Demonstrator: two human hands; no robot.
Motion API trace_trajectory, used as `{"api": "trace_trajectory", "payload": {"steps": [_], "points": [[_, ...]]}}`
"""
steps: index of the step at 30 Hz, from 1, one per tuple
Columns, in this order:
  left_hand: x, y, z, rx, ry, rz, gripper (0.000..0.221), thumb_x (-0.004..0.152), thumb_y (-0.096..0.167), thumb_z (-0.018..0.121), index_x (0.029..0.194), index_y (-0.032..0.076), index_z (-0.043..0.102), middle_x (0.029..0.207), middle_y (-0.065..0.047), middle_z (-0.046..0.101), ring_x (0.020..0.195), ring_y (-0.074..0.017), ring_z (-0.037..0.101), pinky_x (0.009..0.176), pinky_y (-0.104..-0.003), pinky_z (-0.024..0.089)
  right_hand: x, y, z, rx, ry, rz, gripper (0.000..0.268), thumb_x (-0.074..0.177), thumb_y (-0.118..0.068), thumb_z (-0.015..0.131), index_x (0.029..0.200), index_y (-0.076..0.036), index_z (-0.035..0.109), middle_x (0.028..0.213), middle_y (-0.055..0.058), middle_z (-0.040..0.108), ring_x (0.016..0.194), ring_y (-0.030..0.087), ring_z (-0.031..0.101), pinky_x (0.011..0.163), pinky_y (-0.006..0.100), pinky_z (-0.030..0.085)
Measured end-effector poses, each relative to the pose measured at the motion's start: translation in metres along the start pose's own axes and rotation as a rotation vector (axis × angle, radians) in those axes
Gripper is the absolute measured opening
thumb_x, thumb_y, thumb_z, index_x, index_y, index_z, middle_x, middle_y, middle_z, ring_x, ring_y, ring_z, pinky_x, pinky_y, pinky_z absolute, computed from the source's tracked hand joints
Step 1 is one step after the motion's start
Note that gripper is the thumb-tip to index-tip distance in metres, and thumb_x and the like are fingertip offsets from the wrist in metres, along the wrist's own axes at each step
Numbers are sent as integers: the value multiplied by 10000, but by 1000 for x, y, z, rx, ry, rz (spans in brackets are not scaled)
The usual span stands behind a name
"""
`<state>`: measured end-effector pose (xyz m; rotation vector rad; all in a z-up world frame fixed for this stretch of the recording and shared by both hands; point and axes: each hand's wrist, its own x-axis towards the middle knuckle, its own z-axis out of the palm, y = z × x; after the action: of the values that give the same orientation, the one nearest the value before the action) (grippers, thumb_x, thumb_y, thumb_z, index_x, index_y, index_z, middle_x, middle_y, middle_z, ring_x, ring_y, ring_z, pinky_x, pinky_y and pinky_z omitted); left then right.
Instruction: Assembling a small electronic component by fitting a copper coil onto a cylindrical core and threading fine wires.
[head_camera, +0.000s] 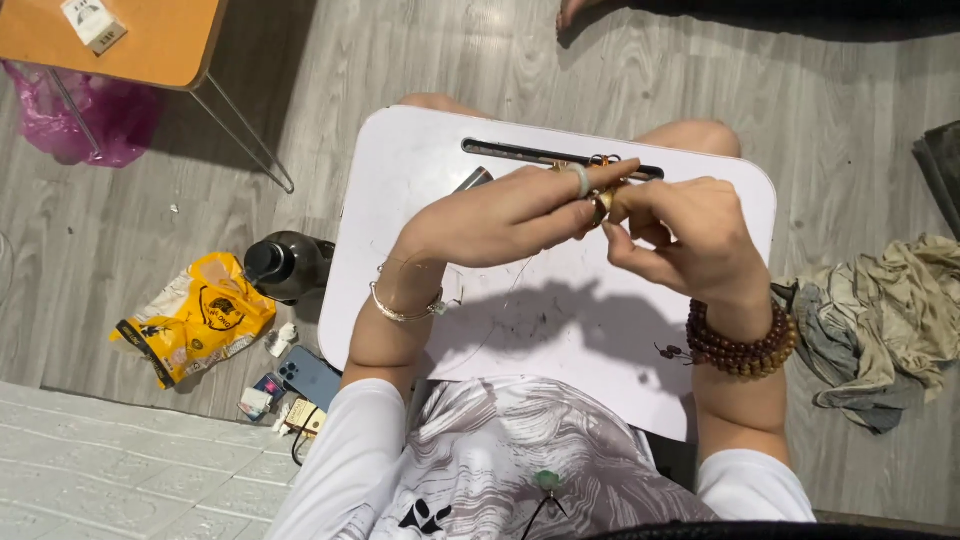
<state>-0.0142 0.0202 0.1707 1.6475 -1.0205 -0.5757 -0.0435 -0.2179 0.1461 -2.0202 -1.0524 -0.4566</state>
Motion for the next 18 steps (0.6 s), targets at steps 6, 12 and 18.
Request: {"api": "trace_trajectory", "payload": {"steps": [6, 12, 18], "points": [[7, -11, 13, -278, 228, 121, 493, 1101, 151, 384, 1576, 60, 294, 865, -49, 601, 768, -125, 570, 717, -282, 563, 8, -12, 11, -34, 279, 29, 146, 916, 71, 708, 1027, 58, 614, 818, 113, 596, 593, 191, 544, 579, 291, 508], [16, -10, 34, -367, 476, 263, 563, 1114, 153, 375, 1645, 148, 188, 1261, -123, 659, 1020, -132, 593, 961, -269, 519, 13, -53, 18, 6, 237, 283, 132, 891, -7, 710, 953, 87, 641, 765, 130, 696, 629, 185, 652, 617, 268, 524], [23, -14, 46, -463, 549, 365, 610, 1084, 204, 364, 1655, 138, 157, 1243, -110, 595, 1093, -137, 556, 1039, -292, 477, 8, -57, 33, 236, 315, 284, 60, 859, 124, 635, 902, 90, 610, 704, 124, 663, 592, 173, 656, 544, 233, 538]]}}
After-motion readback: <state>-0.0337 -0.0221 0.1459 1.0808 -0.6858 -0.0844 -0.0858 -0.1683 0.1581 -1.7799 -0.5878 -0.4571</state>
